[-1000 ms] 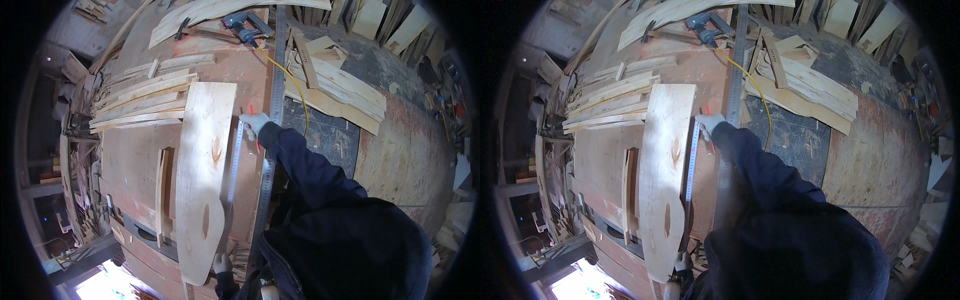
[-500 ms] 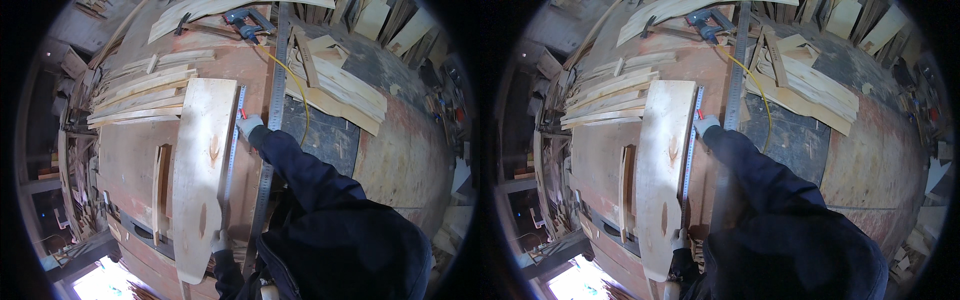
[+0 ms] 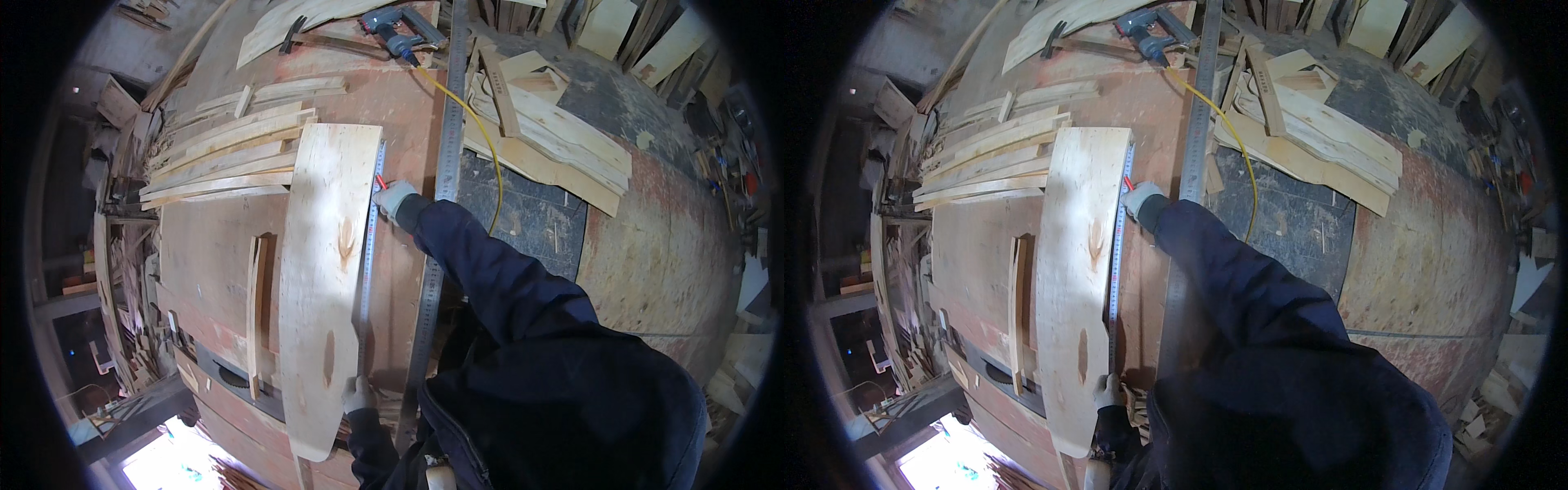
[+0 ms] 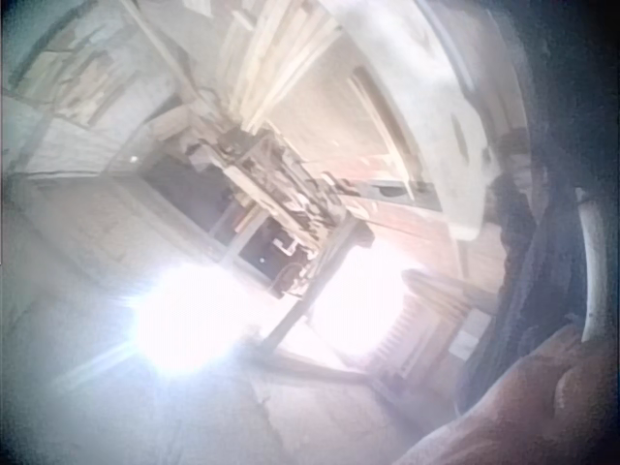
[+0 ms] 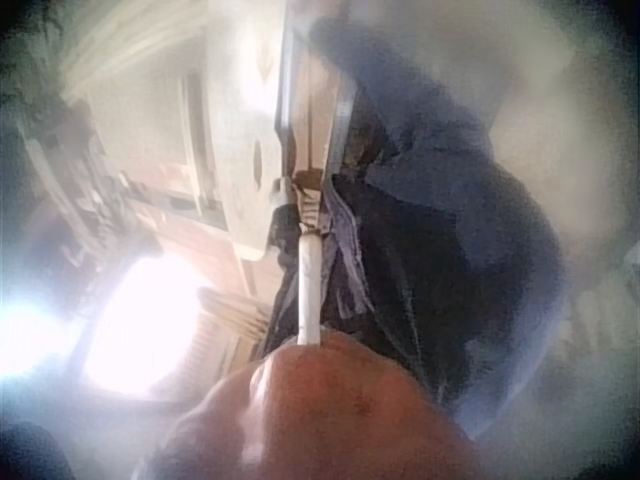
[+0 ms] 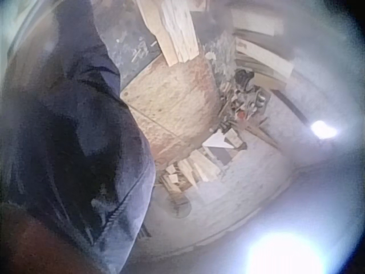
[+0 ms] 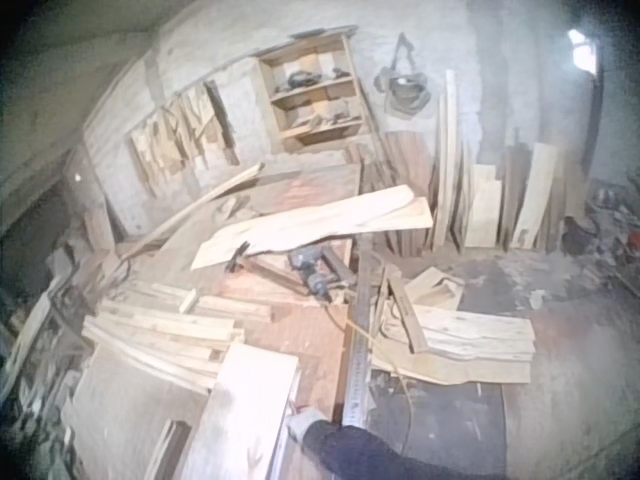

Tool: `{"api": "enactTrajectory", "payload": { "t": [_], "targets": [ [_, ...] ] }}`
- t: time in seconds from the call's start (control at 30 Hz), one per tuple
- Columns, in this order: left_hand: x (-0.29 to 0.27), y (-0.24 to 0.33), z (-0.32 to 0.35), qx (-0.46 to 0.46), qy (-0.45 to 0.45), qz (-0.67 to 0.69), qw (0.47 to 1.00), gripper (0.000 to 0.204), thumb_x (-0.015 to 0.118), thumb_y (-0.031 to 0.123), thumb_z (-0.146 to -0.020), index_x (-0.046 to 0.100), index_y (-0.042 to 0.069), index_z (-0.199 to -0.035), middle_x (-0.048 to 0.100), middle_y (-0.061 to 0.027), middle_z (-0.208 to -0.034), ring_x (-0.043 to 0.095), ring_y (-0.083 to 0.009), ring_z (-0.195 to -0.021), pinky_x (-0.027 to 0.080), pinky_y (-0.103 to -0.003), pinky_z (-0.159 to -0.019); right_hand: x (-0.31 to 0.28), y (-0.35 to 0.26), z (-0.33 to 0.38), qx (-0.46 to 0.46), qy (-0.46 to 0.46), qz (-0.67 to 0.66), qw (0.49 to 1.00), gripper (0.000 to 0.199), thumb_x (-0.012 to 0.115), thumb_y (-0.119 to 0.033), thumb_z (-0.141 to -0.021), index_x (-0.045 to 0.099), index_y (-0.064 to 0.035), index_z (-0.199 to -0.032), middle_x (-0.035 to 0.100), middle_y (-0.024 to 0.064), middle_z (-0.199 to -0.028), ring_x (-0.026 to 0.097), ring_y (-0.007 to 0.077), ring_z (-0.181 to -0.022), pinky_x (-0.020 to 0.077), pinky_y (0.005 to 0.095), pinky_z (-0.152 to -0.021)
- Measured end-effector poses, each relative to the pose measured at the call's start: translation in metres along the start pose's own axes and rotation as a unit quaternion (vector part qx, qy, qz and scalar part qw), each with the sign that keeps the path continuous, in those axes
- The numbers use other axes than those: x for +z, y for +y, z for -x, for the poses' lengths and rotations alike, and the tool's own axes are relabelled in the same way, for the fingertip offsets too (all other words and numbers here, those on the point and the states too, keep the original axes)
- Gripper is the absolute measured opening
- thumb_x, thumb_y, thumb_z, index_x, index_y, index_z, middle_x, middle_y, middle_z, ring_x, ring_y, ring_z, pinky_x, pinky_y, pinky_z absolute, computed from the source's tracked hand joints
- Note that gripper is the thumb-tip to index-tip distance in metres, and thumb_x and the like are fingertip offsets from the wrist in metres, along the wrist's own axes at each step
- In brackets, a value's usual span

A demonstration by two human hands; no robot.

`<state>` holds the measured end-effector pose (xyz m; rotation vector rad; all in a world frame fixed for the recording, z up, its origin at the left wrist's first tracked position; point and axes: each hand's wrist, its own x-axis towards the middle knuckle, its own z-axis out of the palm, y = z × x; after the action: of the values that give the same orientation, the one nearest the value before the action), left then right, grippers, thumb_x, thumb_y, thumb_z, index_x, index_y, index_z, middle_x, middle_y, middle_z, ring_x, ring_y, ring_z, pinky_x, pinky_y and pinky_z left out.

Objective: The person measures and marks a wooden board with a ruler and pencil, then uses a nail gun to attach smaller wooden pieces to the board. They repeatedly align, mark, and fasten the pieces in a workshop setting.

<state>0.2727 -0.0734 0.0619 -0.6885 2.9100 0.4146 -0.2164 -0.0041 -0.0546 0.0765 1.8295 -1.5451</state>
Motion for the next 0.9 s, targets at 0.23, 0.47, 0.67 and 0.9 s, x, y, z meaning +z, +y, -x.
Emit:
{"api": "enactTrajectory", "payload": {
  "t": [0.23, 0.47, 0.67, 0.9],
  "targets": [
    [0.002, 0.010, -0.013, -0.372, -0.031, 0.324, 0.869, 0.029, 0.057, 0.026, -0.091, 0.065, -0.001, -0.083, 0.065, -0.0153, -0.069, 0.064, -0.0242, -0.065, 0.050, -0.038, -0.063, -0.012, -0.022, 0.021, 0.017, -0.030, -0.023, 0.999, 0.026, 0.066, -0.026, -0.086, 0.069, -0.0004, -0.082, 0.065, 0.0118, -0.064, 0.064, 0.0247, -0.056, 0.0491, 0.0399, -0.051],
    [-0.022, 0.026, -0.024, -0.409, -0.061, 0.238, 0.879, 0.039, 0.058, 0.035, -0.088, 0.068, -0.002, -0.089, 0.069, -0.0167, -0.075, 0.069, -0.0244, -0.073, 0.052, -0.037, -0.070, -0.016, -0.045, 0.041, 0.095, -0.030, -0.125, 0.987, 0.019, 0.071, -0.018, -0.087, 0.060, -0.0055, -0.078, 0.057, 0.0067, -0.059, 0.048, 0.0184, -0.039, 0.0348, 0.0348, -0.035],
    [-0.030, 0.026, -0.027, -0.383, -0.043, 0.158, 0.909, 0.040, 0.057, 0.043, -0.087, 0.070, 0.006, -0.095, 0.070, -0.0220, -0.089, 0.068, -0.0387, -0.088, 0.052, -0.046, -0.079, -0.017, -0.044, 0.036, 0.111, -0.034, -0.118, 0.986, 0.014, 0.066, -0.018, -0.092, 0.057, -0.0083, -0.087, 0.055, 0.0034, -0.063, 0.046, 0.0132, -0.042, 0.0339, 0.0308, -0.036],
    [-0.026, 0.018, -0.026, -0.379, -0.057, 0.163, 0.909, 0.041, 0.056, 0.044, -0.088, 0.069, 0.006, -0.095, 0.068, -0.0231, -0.091, 0.066, -0.0398, -0.091, 0.050, -0.047, -0.079, -0.018, -0.042, 0.030, 0.130, -0.043, -0.121, 0.983, 0.013, 0.063, -0.019, -0.094, 0.055, -0.0108, -0.089, 0.050, 0.0015, -0.062, 0.039, 0.0123, -0.040, 0.0285, 0.0293, -0.035]
  ]
}}
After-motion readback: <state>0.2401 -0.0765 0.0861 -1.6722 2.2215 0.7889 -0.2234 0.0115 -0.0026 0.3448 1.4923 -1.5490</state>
